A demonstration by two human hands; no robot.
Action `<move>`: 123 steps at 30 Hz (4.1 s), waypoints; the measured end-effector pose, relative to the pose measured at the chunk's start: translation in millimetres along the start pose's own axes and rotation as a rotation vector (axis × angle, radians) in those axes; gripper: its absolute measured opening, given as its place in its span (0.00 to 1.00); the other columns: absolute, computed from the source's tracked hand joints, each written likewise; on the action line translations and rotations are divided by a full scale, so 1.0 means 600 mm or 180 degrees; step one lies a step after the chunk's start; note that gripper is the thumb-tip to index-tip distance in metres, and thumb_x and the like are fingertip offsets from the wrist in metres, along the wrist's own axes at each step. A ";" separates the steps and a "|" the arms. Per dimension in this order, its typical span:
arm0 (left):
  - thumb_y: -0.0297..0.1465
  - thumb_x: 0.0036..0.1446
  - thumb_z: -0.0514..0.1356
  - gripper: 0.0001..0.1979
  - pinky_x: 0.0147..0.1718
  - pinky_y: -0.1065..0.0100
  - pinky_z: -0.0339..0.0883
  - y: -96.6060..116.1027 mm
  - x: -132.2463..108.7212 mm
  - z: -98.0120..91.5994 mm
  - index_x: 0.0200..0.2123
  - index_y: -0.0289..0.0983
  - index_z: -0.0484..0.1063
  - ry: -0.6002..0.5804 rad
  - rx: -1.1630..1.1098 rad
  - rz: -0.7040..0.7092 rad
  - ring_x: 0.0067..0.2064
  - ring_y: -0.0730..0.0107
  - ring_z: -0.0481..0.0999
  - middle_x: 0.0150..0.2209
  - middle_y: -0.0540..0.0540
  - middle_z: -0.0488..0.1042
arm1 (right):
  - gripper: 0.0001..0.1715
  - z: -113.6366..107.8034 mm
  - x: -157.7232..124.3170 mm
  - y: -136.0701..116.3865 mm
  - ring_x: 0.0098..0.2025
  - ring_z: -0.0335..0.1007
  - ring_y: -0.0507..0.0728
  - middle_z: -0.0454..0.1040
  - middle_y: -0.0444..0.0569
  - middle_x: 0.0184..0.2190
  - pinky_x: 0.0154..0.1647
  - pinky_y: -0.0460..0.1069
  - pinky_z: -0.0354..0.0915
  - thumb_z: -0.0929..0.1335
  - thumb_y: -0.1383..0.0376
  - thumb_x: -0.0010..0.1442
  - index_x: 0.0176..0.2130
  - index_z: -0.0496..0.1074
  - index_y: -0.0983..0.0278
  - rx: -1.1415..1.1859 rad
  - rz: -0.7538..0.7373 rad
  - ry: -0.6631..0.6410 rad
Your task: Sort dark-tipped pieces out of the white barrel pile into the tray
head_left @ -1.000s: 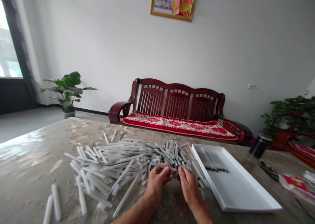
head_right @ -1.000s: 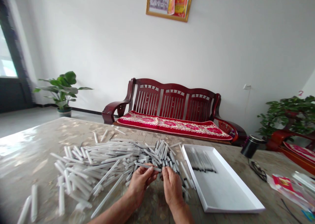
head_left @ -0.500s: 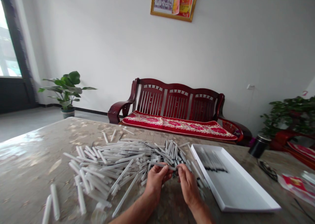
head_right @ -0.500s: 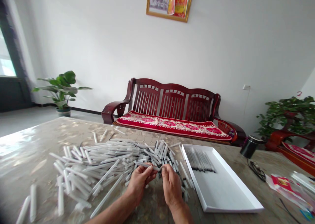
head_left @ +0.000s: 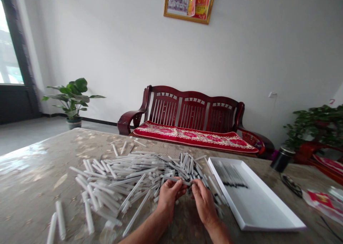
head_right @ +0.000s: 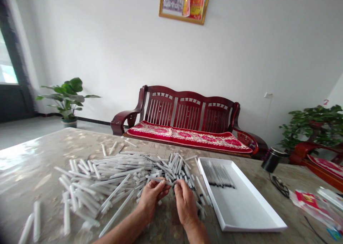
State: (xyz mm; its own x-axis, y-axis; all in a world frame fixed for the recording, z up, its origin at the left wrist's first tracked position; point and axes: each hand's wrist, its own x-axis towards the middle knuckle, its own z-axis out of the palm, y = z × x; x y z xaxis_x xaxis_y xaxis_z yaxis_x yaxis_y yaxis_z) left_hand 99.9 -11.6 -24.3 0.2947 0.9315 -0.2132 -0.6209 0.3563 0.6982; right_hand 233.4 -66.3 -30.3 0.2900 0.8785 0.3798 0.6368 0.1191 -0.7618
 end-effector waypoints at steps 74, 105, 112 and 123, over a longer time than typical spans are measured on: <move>0.36 0.40 0.75 0.17 0.20 0.81 0.65 0.018 -0.013 -0.009 0.29 0.33 0.76 -0.1155 0.0207 -0.1017 0.21 0.81 0.72 0.23 0.50 0.75 | 0.12 -0.079 0.035 -0.002 0.31 0.74 0.57 0.78 0.48 0.29 0.31 0.48 0.62 0.63 0.60 0.61 0.30 0.74 0.58 -0.0874 0.0343 0.0205; 0.39 0.26 0.78 0.24 0.29 0.74 0.72 0.013 0.001 -0.004 0.29 0.36 0.77 -0.0006 -0.0094 0.0103 0.29 0.73 0.78 0.26 0.51 0.78 | 0.13 -0.091 0.028 -0.033 0.44 0.75 0.56 0.79 0.45 0.41 0.43 0.46 0.64 0.65 0.70 0.61 0.42 0.75 0.57 -0.1594 -0.0416 -0.0319; 0.38 0.24 0.78 0.24 0.28 0.74 0.72 0.011 0.004 -0.007 0.28 0.35 0.77 -0.0009 -0.0109 0.0084 0.28 0.72 0.78 0.25 0.51 0.78 | 0.15 -0.056 0.016 -0.040 0.40 0.75 0.57 0.77 0.46 0.38 0.41 0.48 0.67 0.67 0.74 0.58 0.42 0.77 0.58 -0.1405 -0.0830 -0.0132; 0.38 0.23 0.78 0.25 0.27 0.74 0.72 0.011 0.007 -0.006 0.27 0.35 0.77 0.0090 -0.0128 0.0152 0.28 0.72 0.78 0.24 0.51 0.78 | 0.16 -0.052 0.015 -0.028 0.39 0.75 0.57 0.76 0.46 0.36 0.40 0.49 0.69 0.68 0.76 0.57 0.41 0.76 0.59 -0.1634 -0.1097 0.0151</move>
State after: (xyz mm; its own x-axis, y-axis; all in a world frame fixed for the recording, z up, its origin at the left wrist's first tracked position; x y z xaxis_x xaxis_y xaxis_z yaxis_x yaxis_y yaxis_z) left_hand 94.5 -5.3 -23.0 0.2438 0.9490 -0.2001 -0.6627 0.3136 0.6800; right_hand 247.4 -75.0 2.5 0.0304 0.8062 0.5908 0.9585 0.1441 -0.2460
